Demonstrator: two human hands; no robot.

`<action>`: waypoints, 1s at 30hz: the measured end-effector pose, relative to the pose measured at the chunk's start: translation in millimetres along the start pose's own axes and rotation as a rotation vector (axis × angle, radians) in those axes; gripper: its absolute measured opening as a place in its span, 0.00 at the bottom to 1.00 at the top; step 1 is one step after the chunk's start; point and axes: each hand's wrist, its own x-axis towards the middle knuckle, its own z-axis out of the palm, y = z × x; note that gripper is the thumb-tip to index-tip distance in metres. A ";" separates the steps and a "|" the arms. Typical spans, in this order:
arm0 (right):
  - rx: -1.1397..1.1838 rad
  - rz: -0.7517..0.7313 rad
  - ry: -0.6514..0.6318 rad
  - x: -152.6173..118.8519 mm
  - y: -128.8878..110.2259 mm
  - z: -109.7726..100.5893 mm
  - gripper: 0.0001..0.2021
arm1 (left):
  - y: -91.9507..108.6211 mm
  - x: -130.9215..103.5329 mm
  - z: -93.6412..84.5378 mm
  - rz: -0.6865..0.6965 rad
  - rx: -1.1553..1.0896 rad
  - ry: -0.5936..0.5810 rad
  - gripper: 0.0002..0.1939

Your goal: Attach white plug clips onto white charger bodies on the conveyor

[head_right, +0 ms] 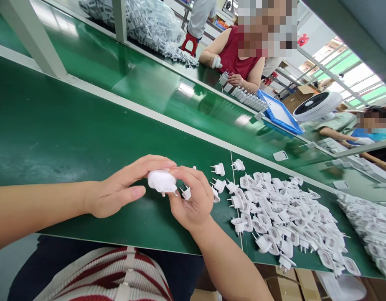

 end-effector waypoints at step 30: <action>-0.243 -0.101 0.034 -0.3 -20.1 6.8 0.11 | 24.8 5.4 11.5 -0.468 -0.380 0.329 0.29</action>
